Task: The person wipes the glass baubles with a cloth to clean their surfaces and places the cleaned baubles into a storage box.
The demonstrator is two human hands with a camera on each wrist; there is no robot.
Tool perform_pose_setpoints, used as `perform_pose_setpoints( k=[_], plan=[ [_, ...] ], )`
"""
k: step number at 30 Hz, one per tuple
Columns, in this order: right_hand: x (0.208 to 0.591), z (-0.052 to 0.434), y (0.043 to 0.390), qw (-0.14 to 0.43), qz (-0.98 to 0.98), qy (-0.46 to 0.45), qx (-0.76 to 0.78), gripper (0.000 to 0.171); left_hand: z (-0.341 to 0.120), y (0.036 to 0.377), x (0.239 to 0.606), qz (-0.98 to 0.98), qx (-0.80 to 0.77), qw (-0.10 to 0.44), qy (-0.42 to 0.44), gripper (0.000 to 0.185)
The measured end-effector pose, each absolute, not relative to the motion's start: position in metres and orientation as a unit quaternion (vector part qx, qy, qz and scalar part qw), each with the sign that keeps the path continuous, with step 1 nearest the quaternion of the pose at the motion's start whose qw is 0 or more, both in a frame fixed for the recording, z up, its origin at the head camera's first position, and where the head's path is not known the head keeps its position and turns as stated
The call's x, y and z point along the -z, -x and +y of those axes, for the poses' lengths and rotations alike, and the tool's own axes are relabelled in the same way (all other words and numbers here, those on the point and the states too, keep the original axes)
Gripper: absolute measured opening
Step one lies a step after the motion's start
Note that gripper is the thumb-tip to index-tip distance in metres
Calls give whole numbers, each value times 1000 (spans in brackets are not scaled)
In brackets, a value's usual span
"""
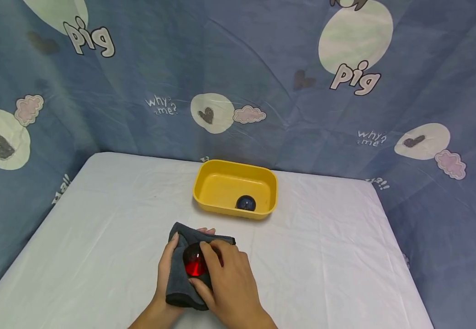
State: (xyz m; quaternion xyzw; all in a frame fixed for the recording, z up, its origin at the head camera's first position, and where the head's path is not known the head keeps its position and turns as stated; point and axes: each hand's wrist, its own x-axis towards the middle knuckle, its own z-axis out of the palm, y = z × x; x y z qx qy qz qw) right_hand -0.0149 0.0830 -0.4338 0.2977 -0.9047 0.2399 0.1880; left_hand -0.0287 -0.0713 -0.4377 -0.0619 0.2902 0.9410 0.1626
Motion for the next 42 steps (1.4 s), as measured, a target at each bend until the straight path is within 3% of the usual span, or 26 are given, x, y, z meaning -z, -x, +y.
perform_pose_setpoints(
  k=[6, 17, 28, 36, 42],
  plan=[
    [430, 80, 17, 196, -903, -300, -236, 70, -71, 29, 435, 293, -939, 168, 66, 64],
    [418, 85, 28, 154, -897, -333, -246, 59, -74, 24, 437, 342, -925, 156, 63, 66],
    [419, 84, 32, 98, -919, -259, -280, 46, -72, 24, 436, 313, -929, 184, 69, 66],
    [421, 81, 28, 55, -929, -236, -278, 61, -73, 26, 437, 318, -930, 171, 63, 76],
    [427, 81, 20, 138, -922, -261, -250, 75, -74, 26, 437, 313, -935, 149, 73, 73]
  ],
)
